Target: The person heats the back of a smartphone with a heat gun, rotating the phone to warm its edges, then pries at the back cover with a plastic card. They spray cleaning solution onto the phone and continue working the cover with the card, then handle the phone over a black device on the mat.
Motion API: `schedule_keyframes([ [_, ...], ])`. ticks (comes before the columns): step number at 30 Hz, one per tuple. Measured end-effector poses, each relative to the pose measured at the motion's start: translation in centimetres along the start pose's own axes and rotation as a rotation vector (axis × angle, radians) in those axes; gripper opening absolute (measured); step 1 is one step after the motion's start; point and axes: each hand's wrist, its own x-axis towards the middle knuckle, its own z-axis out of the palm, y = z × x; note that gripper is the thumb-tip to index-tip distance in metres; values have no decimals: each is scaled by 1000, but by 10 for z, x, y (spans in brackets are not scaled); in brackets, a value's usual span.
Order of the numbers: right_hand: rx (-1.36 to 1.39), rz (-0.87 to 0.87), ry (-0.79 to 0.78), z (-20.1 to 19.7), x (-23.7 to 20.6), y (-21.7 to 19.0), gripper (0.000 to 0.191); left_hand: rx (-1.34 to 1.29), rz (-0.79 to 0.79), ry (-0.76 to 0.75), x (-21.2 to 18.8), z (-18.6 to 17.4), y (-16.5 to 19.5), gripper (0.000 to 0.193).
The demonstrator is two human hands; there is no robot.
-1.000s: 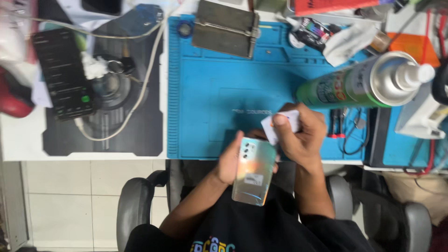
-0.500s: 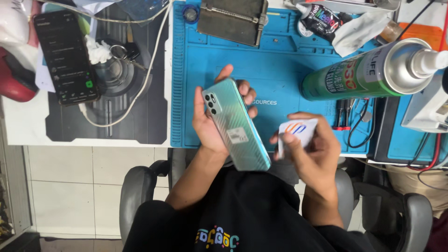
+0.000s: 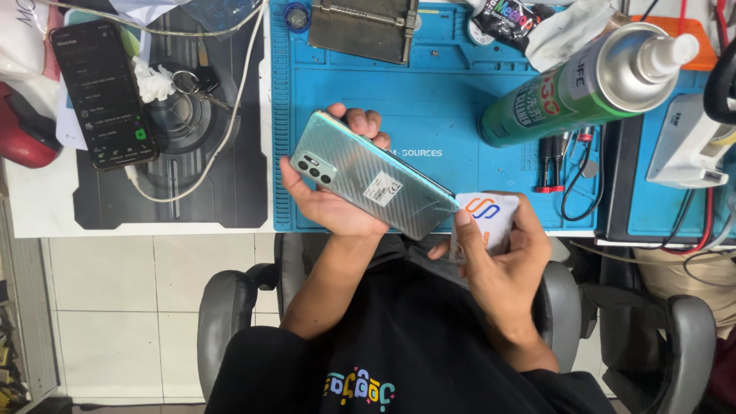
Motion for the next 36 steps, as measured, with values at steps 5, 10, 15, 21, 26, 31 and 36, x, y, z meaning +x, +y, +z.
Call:
schedule_keyframes([
  [5, 83, -43, -68, 1, -2, 9, 13, 17, 85, -53, 0, 2, 1, 74],
  [10, 101, -172, -106, 20, 2, 18, 28, 6, 154, -94, 3, 2, -6, 70],
  [15, -34, -302, -68, 5, 27, -22, 31, 204, -2, -128, 7, 0, 11, 69],
  [21, -624, -595, -206, -22, 45, -78, 24, 721, -269, -184, 10, 5, 50, 85],
  [26, -896, -802, -391, -8, 62, -87, 22, 1731, 274, -500, 2, 19, 39, 94],
  [31, -1038, -812, -447, -1, 66, -86, 18, 1698, 312, -712, 7, 22, 31, 69],
  [36, -916, -848, -467, -4, 68, -72, 25, 1697, 340, -675, 13, 26, 34, 53],
])
